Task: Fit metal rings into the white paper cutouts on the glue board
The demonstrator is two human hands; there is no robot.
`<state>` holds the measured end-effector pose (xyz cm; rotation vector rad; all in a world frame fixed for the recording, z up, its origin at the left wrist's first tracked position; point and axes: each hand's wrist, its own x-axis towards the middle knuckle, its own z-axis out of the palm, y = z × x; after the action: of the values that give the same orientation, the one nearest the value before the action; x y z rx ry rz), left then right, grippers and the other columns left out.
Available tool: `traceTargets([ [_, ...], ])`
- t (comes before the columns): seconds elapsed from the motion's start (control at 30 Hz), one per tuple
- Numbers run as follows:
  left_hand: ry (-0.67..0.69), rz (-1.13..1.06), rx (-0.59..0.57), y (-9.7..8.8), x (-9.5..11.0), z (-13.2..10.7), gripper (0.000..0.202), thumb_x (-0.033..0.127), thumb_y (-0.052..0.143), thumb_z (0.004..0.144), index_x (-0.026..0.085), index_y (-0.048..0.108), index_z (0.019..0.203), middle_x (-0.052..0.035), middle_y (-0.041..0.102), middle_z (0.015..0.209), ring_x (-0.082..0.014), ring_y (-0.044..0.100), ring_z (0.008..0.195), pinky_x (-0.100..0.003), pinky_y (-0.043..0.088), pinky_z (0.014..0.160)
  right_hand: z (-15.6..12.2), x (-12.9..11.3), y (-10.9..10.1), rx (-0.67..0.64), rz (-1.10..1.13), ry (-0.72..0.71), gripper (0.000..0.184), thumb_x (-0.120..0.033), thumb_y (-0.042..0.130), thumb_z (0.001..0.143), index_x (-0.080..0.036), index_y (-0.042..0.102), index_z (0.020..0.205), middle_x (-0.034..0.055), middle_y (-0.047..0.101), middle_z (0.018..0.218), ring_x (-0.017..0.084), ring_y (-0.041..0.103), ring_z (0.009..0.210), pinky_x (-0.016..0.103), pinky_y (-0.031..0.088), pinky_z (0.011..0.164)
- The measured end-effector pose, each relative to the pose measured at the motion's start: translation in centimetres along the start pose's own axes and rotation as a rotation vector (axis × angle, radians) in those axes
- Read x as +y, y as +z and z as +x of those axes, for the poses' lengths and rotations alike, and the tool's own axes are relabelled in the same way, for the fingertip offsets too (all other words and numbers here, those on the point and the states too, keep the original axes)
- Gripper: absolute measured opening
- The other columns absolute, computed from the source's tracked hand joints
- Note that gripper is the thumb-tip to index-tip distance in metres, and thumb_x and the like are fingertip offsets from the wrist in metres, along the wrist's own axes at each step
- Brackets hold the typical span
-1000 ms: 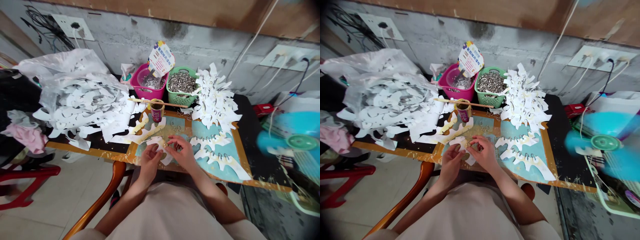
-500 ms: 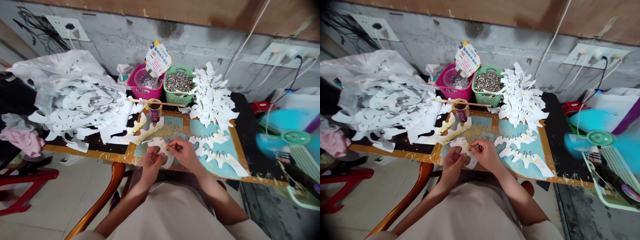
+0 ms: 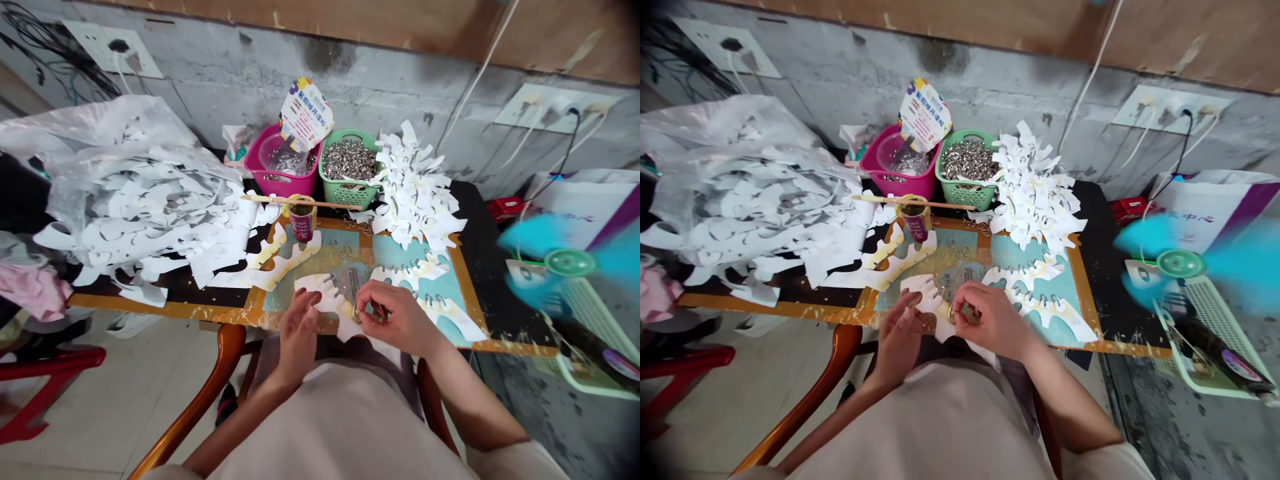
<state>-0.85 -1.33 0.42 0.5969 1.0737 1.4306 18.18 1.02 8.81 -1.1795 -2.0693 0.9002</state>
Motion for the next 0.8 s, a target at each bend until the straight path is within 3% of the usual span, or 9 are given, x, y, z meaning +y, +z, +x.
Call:
traceTargets([
  [0.1,0.058,0.001,0.077,-0.5,0.0,0.6,0.047,0.036,0.084,0.068,0.028,0.059,0.107,0.0012,0.059,0.102,-0.0119,0.063,0.086,-0.025,0.053,0.081,1.3,1.8,0.6,-0.12,-0.111,-0.038,0.014,-0.009,0.054,0.082,-0.022,0.058,0.08,0.0007,0.061,0.083,0.012,0.053,0.066,0.023,0.044,0.063],
  [0.17,0.127,0.119,0.111,-1.4,-0.5,0.5,0.059,0.03,0.082,0.071,0.031,0.05,0.121,0.0004,0.056,0.111,-0.0106,0.063,0.084,-0.025,0.053,0.082,2.4,4.0,1.9,-0.168,-0.256,-0.102,0.015,-0.007,0.054,0.084,-0.02,0.06,0.079,0.0033,0.061,0.085,0.015,0.057,0.076,0.027,0.045,0.071],
  [0.3,0.369,0.372,0.254,-3.8,-1.5,-0.5,0.07,0.027,0.082,0.069,0.028,0.044,0.128,-0.0078,0.048,0.129,-0.024,0.056,0.115,-0.035,0.049,0.096,3.8,7.8,4.5,-0.205,-0.466,-0.222,0.01,-0.011,0.06,0.086,-0.017,0.065,0.08,0.013,0.058,0.112,0.022,0.057,0.094,0.035,0.045,0.082],
  [0.37,0.564,0.501,0.244,-4.1,-1.3,-0.4,0.063,0.025,0.082,0.067,0.024,0.052,0.121,-0.01,0.051,0.13,-0.0312,0.048,0.127,-0.043,0.038,0.11,3.9,8.7,5.2,-0.193,-0.503,-0.242,0.01,-0.012,0.06,0.086,-0.016,0.065,0.079,0.0129,0.056,0.109,0.022,0.055,0.093,0.035,0.043,0.081],
  [0.4,0.638,0.588,0.179,-3.9,-1.1,0.1,0.057,0.024,0.082,0.067,0.023,0.056,0.117,-0.0104,0.054,0.128,-0.0334,0.047,0.129,-0.046,0.03,0.115,3.8,9.0,5.4,-0.188,-0.505,-0.246,0.01,-0.012,0.059,0.086,-0.017,0.064,0.079,0.0111,0.057,0.103,0.021,0.054,0.09,0.034,0.042,0.079],
  [0.5,0.574,0.928,-0.288,-2.1,0.4,2.3,0.038,0.02,0.075,0.073,0.024,0.065,0.109,-0.008,0.068,0.113,-0.0322,0.054,0.124,-0.051,0.006,0.122,3.4,9.1,5.5,-0.185,-0.489,-0.253,0.011,-0.011,0.058,0.087,-0.017,0.063,0.079,0.0057,0.055,0.087,0.018,0.05,0.081,0.03,0.039,0.073],
  [0.57,0.474,0.989,-0.49,-0.7,1.9,3.5,0.034,0.016,0.07,0.075,0.024,0.066,0.108,-0.0076,0.07,0.106,-0.032,0.058,0.118,-0.054,0.006,0.121,3.1,9.0,5.5,-0.187,-0.475,-0.25,0.01,-0.013,0.057,0.088,-0.017,0.061,0.079,0.0043,0.055,0.083,0.018,0.05,0.079,0.029,0.037,0.07],
  [0.67,0.376,1.013,-0.597,0.5,4.7,3.8,0.027,0.017,0.071,0.074,0.024,0.067,0.1,-0.0054,0.069,0.083,-0.0307,0.064,0.098,-0.053,0.025,0.116,2.6,9.0,5.9,-0.161,-0.469,-0.212,0.013,-0.013,0.055,0.089,-0.018,0.06,0.079,0.0039,0.056,0.081,0.017,0.051,0.076,0.029,0.036,0.068],
  [0.8,0.619,1.551,-0.623,-0.1,6.9,3.3,0.046,0.017,0.068,0.077,0.021,0.058,0.121,-0.0126,0.065,0.118,-0.0341,0.057,0.115,-0.057,0.034,0.109,2.1,9.6,6.4,-0.109,-0.447,-0.161,0.011,-0.011,0.055,0.088,-0.018,0.061,0.081,0.0034,0.057,0.08,0.016,0.051,0.072,0.028,0.037,0.066],
])
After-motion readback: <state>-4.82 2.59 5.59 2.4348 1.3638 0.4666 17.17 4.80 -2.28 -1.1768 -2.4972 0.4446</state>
